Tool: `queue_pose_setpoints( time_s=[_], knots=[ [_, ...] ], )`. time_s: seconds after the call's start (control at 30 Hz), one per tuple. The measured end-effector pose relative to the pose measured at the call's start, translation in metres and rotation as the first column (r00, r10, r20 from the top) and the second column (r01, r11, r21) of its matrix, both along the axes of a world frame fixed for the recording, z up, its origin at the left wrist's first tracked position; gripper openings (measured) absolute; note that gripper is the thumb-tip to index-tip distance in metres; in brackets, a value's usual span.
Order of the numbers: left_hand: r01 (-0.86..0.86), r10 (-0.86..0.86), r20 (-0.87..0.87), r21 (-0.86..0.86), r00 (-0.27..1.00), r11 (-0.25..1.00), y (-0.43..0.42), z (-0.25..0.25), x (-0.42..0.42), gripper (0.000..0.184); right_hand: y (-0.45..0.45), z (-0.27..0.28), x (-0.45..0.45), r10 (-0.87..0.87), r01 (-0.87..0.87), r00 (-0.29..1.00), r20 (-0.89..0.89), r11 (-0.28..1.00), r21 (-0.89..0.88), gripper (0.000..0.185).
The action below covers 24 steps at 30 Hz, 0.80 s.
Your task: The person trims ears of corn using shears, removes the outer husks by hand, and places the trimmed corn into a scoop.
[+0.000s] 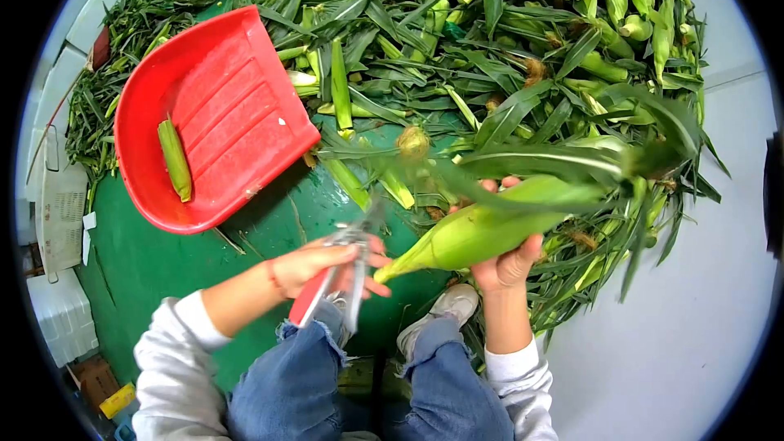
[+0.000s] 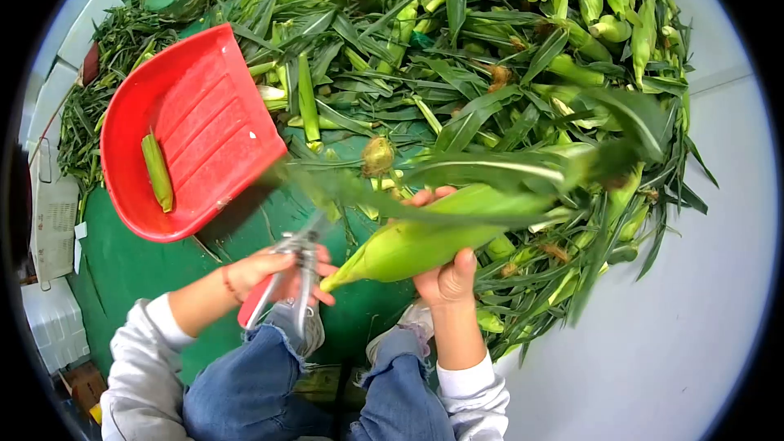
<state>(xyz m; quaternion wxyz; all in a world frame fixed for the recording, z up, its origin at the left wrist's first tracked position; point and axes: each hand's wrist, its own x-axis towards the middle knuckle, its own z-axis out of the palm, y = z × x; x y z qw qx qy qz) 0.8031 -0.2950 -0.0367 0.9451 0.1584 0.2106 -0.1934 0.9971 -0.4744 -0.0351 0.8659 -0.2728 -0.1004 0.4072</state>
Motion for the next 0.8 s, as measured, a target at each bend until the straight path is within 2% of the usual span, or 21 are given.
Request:
queue_pose_setpoints(
  time_s=[0.03, 0.1, 0.13, 0.17, 0.2, 0.23, 0.27, 0.3, 0.33, 0.37, 0.43, 0.47, 0.5, 0.53, 0.57, 0.6, 0.7, 0.73, 0.8],
  knots=[
    [0.045, -0.033, 0.090, -0.132, 0.995, 0.990, -0.011, -0.014, 0.017, 0.036, -0.001, 0.005, 0.008, -0.005, -0.001, 0.994, 0.109, 0.999, 0.051, 0.083],
    [0.103, -0.121, 0.073, 0.215, 0.990, 0.971, -0.027, -0.003, 0.045, 0.038, -0.020, 0.011, 0.021, -0.166, 0.186, 0.967, 0.191, 0.978, -0.092, 0.086],
    [0.057, -0.125, 0.081, 0.571, 0.989, 0.819, -0.034, -0.010, 0.054, 0.040, -0.028, 0.002, 0.028, -0.188, 0.201, 0.968, 0.168, 0.978, -0.061, 0.070],
    [0.000, -0.125, 0.081, 0.842, 0.989, 0.540, -0.042, -0.020, 0.060, 0.043, -0.032, -0.015, 0.029, -0.244, 0.260, 0.963, 0.111, 0.952, -0.164, 0.063],
    [-0.051, -0.123, 0.073, 0.983, 0.990, 0.178, -0.048, -0.027, 0.061, 0.045, -0.037, -0.033, 0.028, -0.304, 0.308, 0.951, 0.057, 0.913, -0.269, 0.056],
    [-0.014, -0.092, 0.030, 0.984, 0.995, 0.176, -0.049, -0.026, 0.062, 0.045, -0.037, -0.040, 0.027, -0.368, 0.344, 0.930, 0.008, 0.863, -0.370, 0.050],
    [0.024, -0.064, -0.013, 0.985, 0.998, 0.168, -0.048, -0.024, 0.064, 0.045, -0.036, -0.042, 0.023, -0.401, 0.308, 0.892, -0.208, 0.876, -0.371, 0.034],
    [0.068, -0.040, -0.062, 0.984, 0.997, 0.162, -0.048, -0.024, 0.063, 0.046, -0.038, -0.054, 0.021, -0.419, 0.291, 0.872, -0.253, 0.860, -0.420, 0.038],
    [0.063, 0.039, -0.082, 0.931, 0.996, 0.359, -0.051, -0.036, 0.056, 0.050, -0.041, -0.062, 0.018, -0.447, 0.309, 0.859, -0.250, 0.842, -0.442, 0.039],
    [-0.029, 0.155, -0.063, 0.848, 0.986, 0.529, -0.054, -0.037, 0.051, 0.055, -0.044, -0.066, 0.016, -0.471, 0.326, 0.848, -0.243, 0.825, -0.462, 0.040],
    [-0.036, 0.172, -0.121, 0.710, 0.978, 0.703, -0.059, -0.062, 0.028, 0.057, -0.048, -0.068, 0.014, -0.539, 0.441, 0.839, -0.081, 0.759, -0.479, 0.042],
    [0.054, 0.066, -0.206, 0.528, 0.976, 0.847, -0.060, -0.058, 0.021, 0.057, -0.051, -0.066, 0.013, -0.571, 0.502, 0.821, 0.006, 0.718, -0.482, 0.043],
    [0.140, -0.055, -0.265, 0.312, 0.963, 0.940, -0.064, -0.053, 0.017, 0.058, -0.052, -0.064, 0.012, -0.583, 0.552, 0.808, 0.087, 0.698, -0.456, 0.044],
    [0.187, -0.146, -0.294, 0.117, 0.945, 0.975, -0.069, -0.048, 0.018, 0.061, -0.052, -0.060, 0.010, -0.592, 0.599, 0.789, 0.167, 0.678, -0.427, 0.046],
    [0.223, -0.210, -0.286, 0.014, 0.935, 0.975, -0.075, -0.043, 0.022, 0.064, -0.052, -0.057, 0.008, -0.596, 0.640, 0.765, 0.244, 0.660, -0.395, 0.047],
    [0.202, -0.194, -0.247, 0.008, 0.949, 0.979, -0.080, -0.038, 0.028, 0.065, -0.055, -0.053, 0.006, -0.559, 0.630, 0.777, 0.291, 0.682, -0.373, 0.055],
    [0.153, -0.137, -0.188, 0.075, 0.973, 0.985, -0.075, -0.035, 0.054, 0.066, -0.062, -0.052, -0.003, -0.457, 0.500, 0.866, 0.205, 0.808, -0.312, 0.062],
    [0.143, -0.125, -0.167, 0.094, 0.978, 0.985, -0.073, -0.041, 0.057, 0.060, -0.061, -0.050, -0.001, -0.421, 0.479, 0.876, 0.235, 0.811, -0.336, 0.066],
    [0.185, -0.168, -0.139, 0.116, 0.976, 0.976, -0.077, -0.045, 0.052, 0.053, -0.060, -0.048, 0.007, -0.395, 0.458, 0.886, 0.243, 0.827, -0.326, 0.061]
  ],
)
